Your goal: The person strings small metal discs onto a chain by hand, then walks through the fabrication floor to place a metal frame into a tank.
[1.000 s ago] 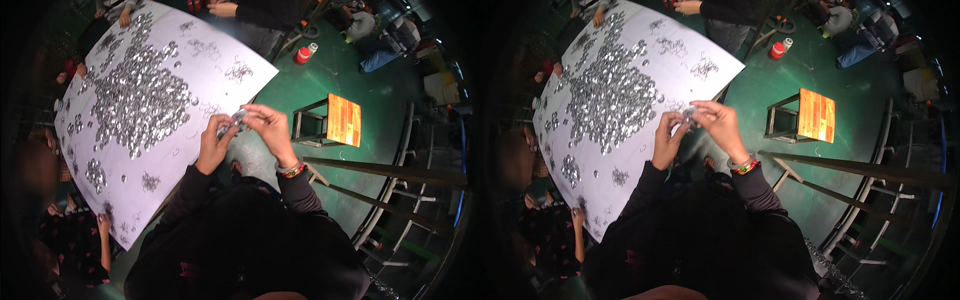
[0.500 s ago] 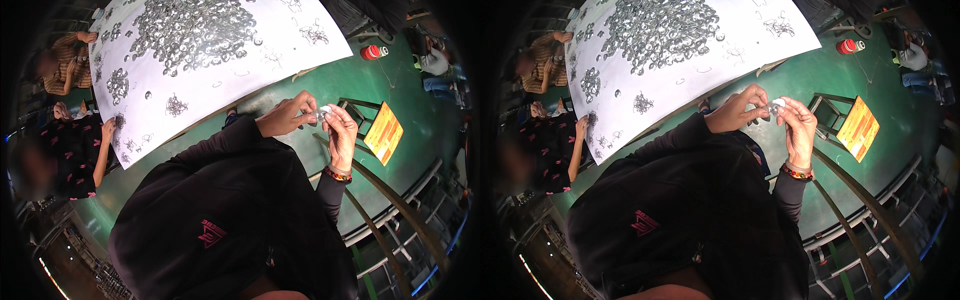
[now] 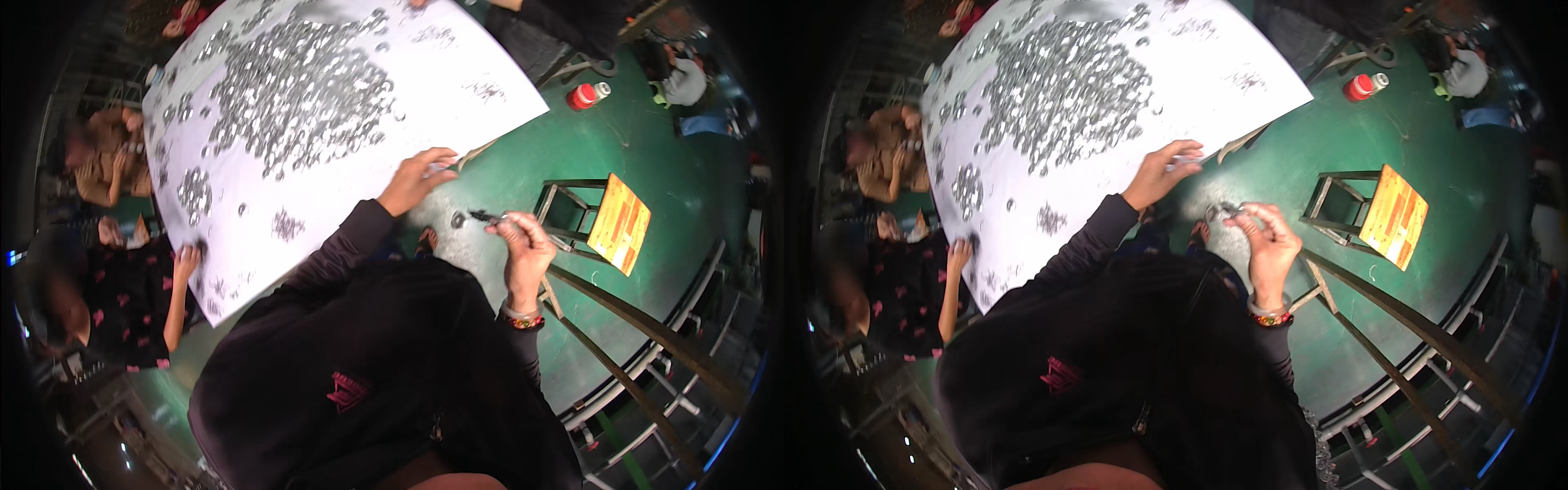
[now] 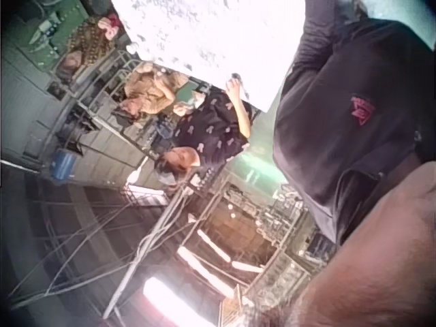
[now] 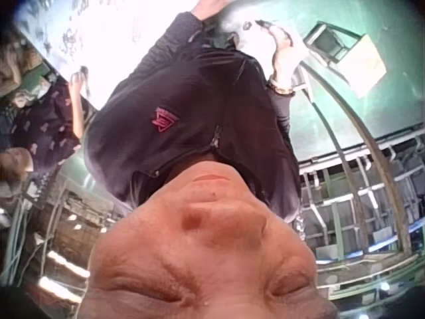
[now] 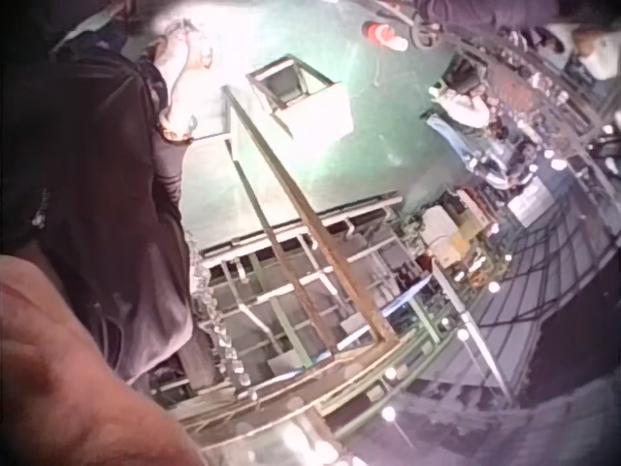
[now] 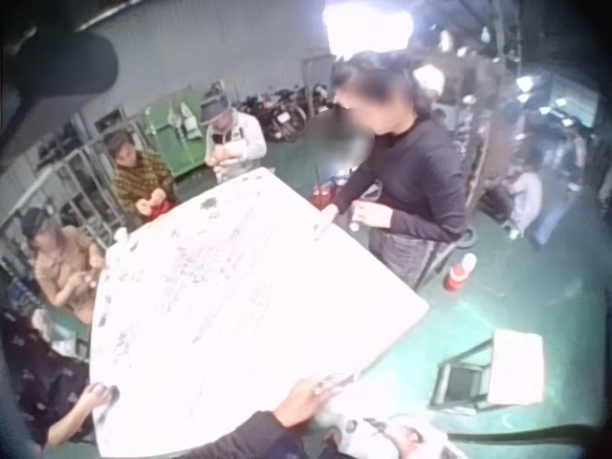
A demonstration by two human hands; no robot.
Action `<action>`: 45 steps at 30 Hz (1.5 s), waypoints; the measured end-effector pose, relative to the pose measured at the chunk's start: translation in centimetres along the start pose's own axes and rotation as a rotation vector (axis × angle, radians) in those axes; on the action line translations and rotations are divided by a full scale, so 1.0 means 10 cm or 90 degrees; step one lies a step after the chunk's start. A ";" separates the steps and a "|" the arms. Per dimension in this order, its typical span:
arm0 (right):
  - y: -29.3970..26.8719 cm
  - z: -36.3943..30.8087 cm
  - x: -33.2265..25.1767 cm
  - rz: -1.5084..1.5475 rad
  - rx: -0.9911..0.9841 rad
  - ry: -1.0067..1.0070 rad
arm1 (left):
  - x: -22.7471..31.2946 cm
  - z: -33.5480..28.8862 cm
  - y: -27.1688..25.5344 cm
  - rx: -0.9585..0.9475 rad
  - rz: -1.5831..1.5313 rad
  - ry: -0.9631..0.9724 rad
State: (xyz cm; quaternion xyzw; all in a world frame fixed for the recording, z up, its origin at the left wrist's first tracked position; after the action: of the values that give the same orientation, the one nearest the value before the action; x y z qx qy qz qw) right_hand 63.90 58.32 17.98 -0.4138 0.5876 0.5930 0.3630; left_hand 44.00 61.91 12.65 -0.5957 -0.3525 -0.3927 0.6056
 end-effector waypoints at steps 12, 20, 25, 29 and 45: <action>-0.06 0.05 0.01 0.062 0.006 0.048 | -1.25 0.66 0.08 -0.049 0.673 0.209; 0.07 0.01 -0.17 0.031 -0.061 0.028 | -0.75 0.72 -0.29 0.060 0.376 0.066; 0.07 0.02 -0.04 -0.006 -0.029 0.012 | 0.41 0.26 -0.16 -0.040 -0.173 -0.088; 0.07 -0.02 -0.10 0.031 0.022 -0.005 | 1.07 -0.16 -0.06 -0.197 -0.304 -0.062; 0.43 -0.07 0.14 -0.033 0.011 0.031 | 0.75 -0.46 -0.11 -0.009 -0.159 0.035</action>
State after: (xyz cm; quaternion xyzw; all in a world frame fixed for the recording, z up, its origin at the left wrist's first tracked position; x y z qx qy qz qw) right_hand 59.44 57.38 18.41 -0.4401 0.5907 0.5678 0.3675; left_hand 46.11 56.96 19.65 -0.5404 -0.4041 -0.4838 0.5573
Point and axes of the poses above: each hand's wrist, its own z-axis towards the middle knuckle, its own y-axis out of the palm, x = y × z, the point moved 8 cm from there along z, towards the middle knuckle, and after that the axes turned 11 degrees about z, right-handed, at the moved point
